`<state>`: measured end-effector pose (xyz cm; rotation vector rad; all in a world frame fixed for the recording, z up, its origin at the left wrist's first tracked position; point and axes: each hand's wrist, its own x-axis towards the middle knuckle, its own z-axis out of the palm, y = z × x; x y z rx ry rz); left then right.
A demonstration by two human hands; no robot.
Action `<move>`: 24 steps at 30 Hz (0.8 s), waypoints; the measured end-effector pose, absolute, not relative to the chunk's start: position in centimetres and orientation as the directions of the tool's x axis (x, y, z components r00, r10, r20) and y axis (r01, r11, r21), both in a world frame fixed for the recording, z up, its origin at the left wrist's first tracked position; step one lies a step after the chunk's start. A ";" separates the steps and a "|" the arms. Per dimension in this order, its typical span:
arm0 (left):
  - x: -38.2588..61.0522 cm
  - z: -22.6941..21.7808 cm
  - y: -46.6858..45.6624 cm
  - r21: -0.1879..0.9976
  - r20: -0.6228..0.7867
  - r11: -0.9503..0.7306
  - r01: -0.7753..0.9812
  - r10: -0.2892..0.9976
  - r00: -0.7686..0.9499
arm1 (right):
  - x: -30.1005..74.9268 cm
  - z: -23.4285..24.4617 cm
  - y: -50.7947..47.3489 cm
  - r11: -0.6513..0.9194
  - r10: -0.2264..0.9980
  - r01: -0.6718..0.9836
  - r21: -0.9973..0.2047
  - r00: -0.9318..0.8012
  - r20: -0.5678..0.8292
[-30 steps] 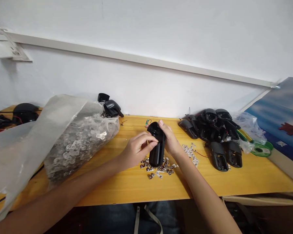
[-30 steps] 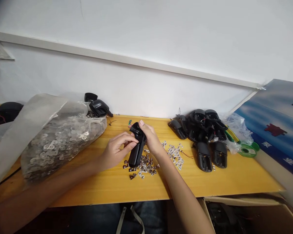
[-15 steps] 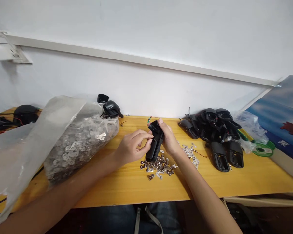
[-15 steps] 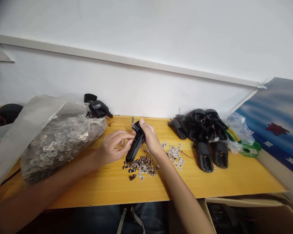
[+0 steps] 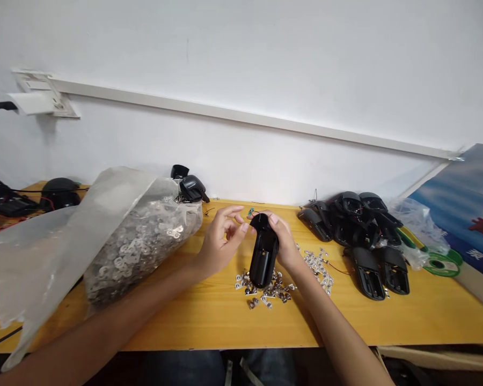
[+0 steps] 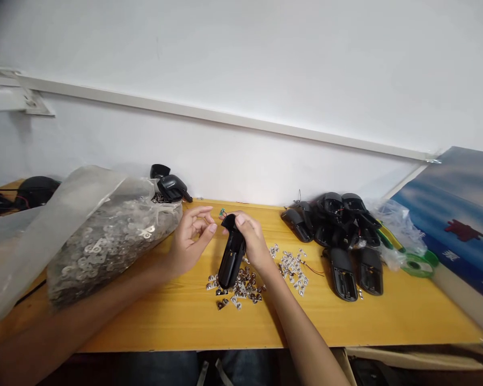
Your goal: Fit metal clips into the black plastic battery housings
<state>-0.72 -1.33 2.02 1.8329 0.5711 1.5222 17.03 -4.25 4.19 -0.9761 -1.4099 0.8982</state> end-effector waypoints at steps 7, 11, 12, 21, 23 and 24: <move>-0.6 2.7 -2.3 0.806 0.585 -0.589 -0.057 0.778 0.227 | 17.3 3.8 -4.6 0.467 0.812 0.407 -0.785 0.156 0.563; -0.5 2.8 -2.4 0.839 0.536 -0.543 -0.035 0.812 0.230 | 17.3 4.0 -4.7 0.469 0.756 0.537 -0.701 0.166 0.633; -0.5 2.9 -2.4 0.846 0.525 -0.531 -0.039 0.820 0.228 | 17.3 4.1 -4.7 0.473 0.741 0.569 -0.673 0.156 0.653; -0.5 3.0 -2.2 0.851 0.522 -0.525 -0.032 0.837 0.165 | 17.2 3.8 -4.8 0.481 0.704 0.671 -0.564 0.088 0.705; -0.5 2.9 -2.0 0.853 0.519 -0.521 -0.029 0.840 0.156 | 17.3 3.8 -4.9 0.475 0.701 0.682 -0.556 0.088 0.707; -0.5 2.9 -1.9 0.855 0.516 -0.517 -0.031 0.843 0.151 | 17.4 3.9 -4.9 0.474 0.695 0.687 -0.551 0.092 0.713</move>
